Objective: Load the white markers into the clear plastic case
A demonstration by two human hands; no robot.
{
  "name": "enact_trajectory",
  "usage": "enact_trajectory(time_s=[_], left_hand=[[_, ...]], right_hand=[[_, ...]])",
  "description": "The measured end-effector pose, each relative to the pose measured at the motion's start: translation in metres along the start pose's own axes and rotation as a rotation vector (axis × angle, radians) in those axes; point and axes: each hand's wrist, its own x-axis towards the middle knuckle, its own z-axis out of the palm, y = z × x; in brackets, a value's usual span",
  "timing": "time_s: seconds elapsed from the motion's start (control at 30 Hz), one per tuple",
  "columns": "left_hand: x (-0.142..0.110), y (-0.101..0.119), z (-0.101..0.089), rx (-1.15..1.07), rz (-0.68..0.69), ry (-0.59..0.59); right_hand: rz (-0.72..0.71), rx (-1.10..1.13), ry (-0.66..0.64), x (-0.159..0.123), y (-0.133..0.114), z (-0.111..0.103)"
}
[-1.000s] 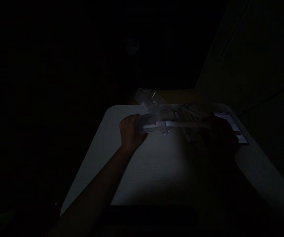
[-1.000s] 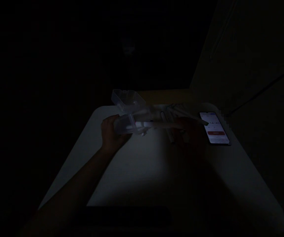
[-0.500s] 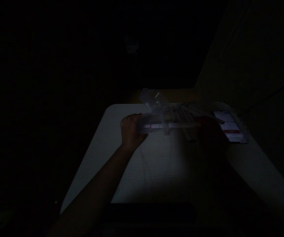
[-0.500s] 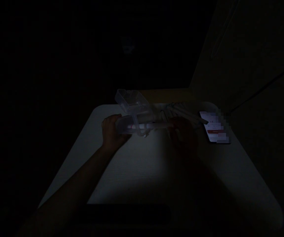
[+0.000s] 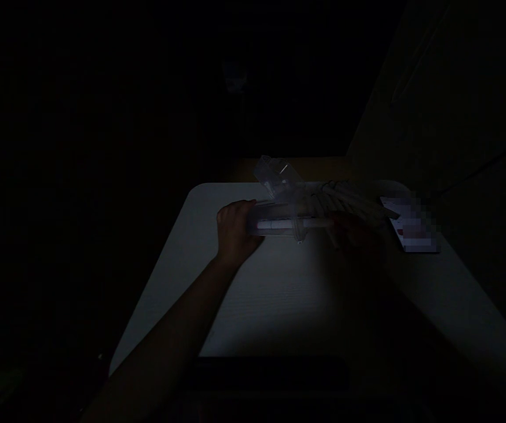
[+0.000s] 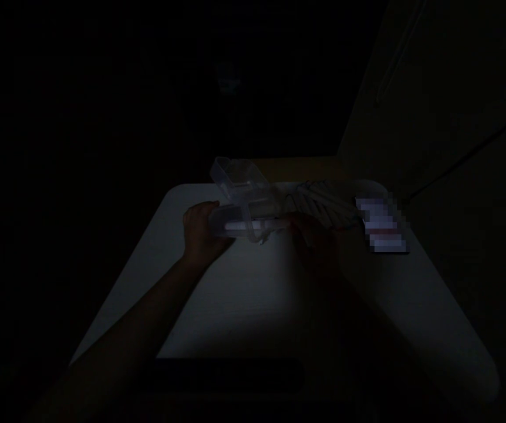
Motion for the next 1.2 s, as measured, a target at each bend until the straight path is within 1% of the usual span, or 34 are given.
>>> enact_trajectory(time_s=[0.17, 0.3, 0.43, 0.57, 0.7, 0.83, 1.0, 1.13, 1.2], left_hand=[[-0.001, 0.000, 0.001, -0.015, 0.022, 0.013], [-0.001, 0.000, 0.001, -0.008, 0.008, -0.016], [-0.002, -0.001, 0.001, 0.004, 0.009, -0.026], [-0.002, -0.001, 0.002, 0.006, -0.002, -0.029], [-0.001, -0.001, 0.001, 0.011, 0.015, -0.017], [-0.001, -0.001, 0.001, 0.000, 0.049, 0.007], [0.000, -0.001, 0.001, 0.012, 0.029, -0.017], [-0.001, 0.000, 0.001, 0.019, 0.030, -0.008], [-0.001, 0.000, 0.001, 0.009, 0.026, -0.018]], right_hand=[[-0.008, 0.031, -0.059, 0.000, -0.001, 0.005], [-0.057, 0.021, -0.078, 0.001, 0.002, 0.008], [-0.126, -0.024, -0.111, 0.001, 0.006, 0.008], [-0.183, -0.010, -0.126, 0.001, 0.014, 0.010], [-0.189, 0.014, -0.118, 0.000, 0.017, 0.016], [-0.215, 0.020, -0.126, 0.003, 0.012, 0.017], [-0.207, 0.014, -0.145, 0.004, 0.005, 0.014], [-0.218, 0.032, -0.125, 0.003, 0.008, 0.018], [-0.216, 0.051, -0.140, 0.002, 0.009, 0.020]])
